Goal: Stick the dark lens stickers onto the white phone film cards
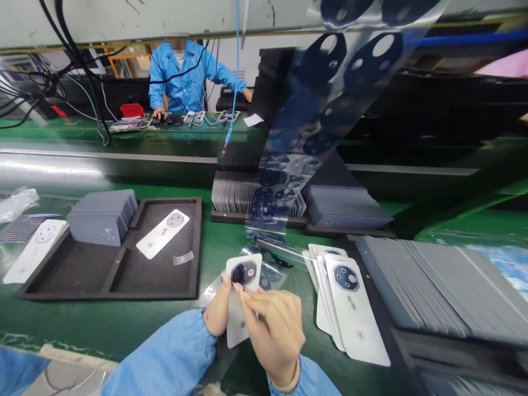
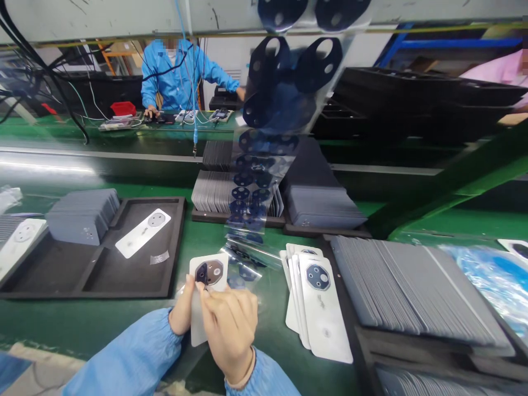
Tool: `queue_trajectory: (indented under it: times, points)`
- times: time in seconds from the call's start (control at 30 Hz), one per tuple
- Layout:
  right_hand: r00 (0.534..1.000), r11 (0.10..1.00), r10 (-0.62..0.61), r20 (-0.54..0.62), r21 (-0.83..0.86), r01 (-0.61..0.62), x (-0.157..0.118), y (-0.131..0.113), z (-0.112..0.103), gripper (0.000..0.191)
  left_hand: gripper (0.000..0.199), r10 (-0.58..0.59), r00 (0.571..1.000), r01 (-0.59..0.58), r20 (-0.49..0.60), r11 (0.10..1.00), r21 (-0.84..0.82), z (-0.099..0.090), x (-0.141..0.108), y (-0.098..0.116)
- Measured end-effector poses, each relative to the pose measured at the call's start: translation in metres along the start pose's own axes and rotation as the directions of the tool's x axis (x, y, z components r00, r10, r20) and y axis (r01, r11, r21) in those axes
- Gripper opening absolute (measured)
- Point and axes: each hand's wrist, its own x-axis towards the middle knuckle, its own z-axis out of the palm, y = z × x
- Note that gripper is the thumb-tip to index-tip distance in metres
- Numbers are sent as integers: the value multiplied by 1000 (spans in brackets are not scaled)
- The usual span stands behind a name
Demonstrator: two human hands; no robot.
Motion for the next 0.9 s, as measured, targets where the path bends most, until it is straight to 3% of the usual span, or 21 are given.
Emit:
queue_trajectory:
  times: [0.2,0.3,0.43,0.53,0.6,0.67,0.73,0.8,0.9]
  points:
    - [998,997,-64,13,-45,64,-5,-5,-5,27,80,103,994,-98,-23,981,170,5,-4,2]
    - [998,998,-55,39,-33,56,-2,-5,-6,27,84,95,995,-88,-36,984,155,6,-5,1]
    - [989,989,149,-22,7,-149,8,2,-8,27,84,122,989,-111,-85,985,132,2,-6,-4]
    - [945,947,322,-51,33,-320,15,10,-11,46,85,239,969,-224,-57,956,191,1,-5,-4]
    - [905,898,419,79,112,-425,20,13,-13,51,84,345,938,-329,-18,909,254,2,-5,-2]
    - [838,823,471,275,206,-530,24,14,-13,45,80,441,897,-428,34,847,315,4,-3,1]
    - [779,750,484,398,270,-604,28,14,-11,36,74,493,866,-490,85,800,348,5,-1,2]
    - [763,699,488,423,334,-632,30,14,-7,25,71,494,861,-502,122,786,360,4,0,2]
    - [777,658,492,393,417,-627,30,13,-3,20,68,450,882,-468,140,807,361,-2,0,-4]
